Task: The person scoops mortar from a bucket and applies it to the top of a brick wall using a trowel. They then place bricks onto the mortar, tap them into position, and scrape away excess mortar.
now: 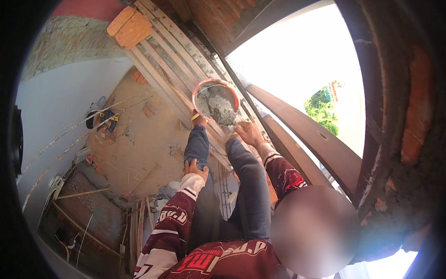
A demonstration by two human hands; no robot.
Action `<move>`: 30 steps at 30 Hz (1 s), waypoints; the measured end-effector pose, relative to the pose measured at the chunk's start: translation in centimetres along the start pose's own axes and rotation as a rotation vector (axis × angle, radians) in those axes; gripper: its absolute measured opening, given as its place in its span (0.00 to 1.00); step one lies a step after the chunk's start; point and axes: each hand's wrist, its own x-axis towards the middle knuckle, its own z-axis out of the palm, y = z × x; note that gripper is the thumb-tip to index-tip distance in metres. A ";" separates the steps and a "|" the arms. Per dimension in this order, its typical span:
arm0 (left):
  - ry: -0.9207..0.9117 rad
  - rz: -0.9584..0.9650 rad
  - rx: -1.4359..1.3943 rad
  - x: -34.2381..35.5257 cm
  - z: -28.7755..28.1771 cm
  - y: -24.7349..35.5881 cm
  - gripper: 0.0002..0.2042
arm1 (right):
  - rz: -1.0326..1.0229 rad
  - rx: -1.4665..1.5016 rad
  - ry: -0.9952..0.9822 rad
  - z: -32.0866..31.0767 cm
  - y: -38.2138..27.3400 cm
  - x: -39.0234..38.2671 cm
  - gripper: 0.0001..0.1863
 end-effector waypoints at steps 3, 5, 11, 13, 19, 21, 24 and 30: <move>0.114 0.156 -0.150 0.7 -0.7 -0.6 0.35 | 0.023 0.044 0.013 -5.4 -5.8 -7.8 0.20; 0.182 0.261 -0.218 1.2 -1.7 -0.9 0.37 | 0.081 -0.002 -0.019 -9.3 -10.3 -13.6 0.22; 0.159 0.477 -0.431 2.2 -6.8 -1.9 0.35 | 0.018 0.020 0.052 -20.5 -22.0 -34.6 0.21; 0.127 0.410 -0.338 2.6 -8.5 -2.2 0.28 | -0.018 0.011 0.033 -24.7 -24.7 -41.8 0.20; -0.015 0.471 -0.118 0.4 -12.8 -4.8 0.17 | -0.039 0.057 0.371 -33.1 -29.8 -60.1 0.23; -0.016 0.552 -0.072 -1.1 -14.1 -4.7 0.16 | -0.039 0.011 0.521 -35.1 -30.3 -64.7 0.22; 0.042 0.663 -0.121 -2.6 -15.9 -3.2 0.16 | -0.020 -0.158 0.819 -36.8 -29.4 -68.5 0.20; 0.061 0.689 -0.338 -1.9 -18.0 1.5 0.16 | 0.054 -0.642 1.321 -36.2 -22.5 -68.2 0.16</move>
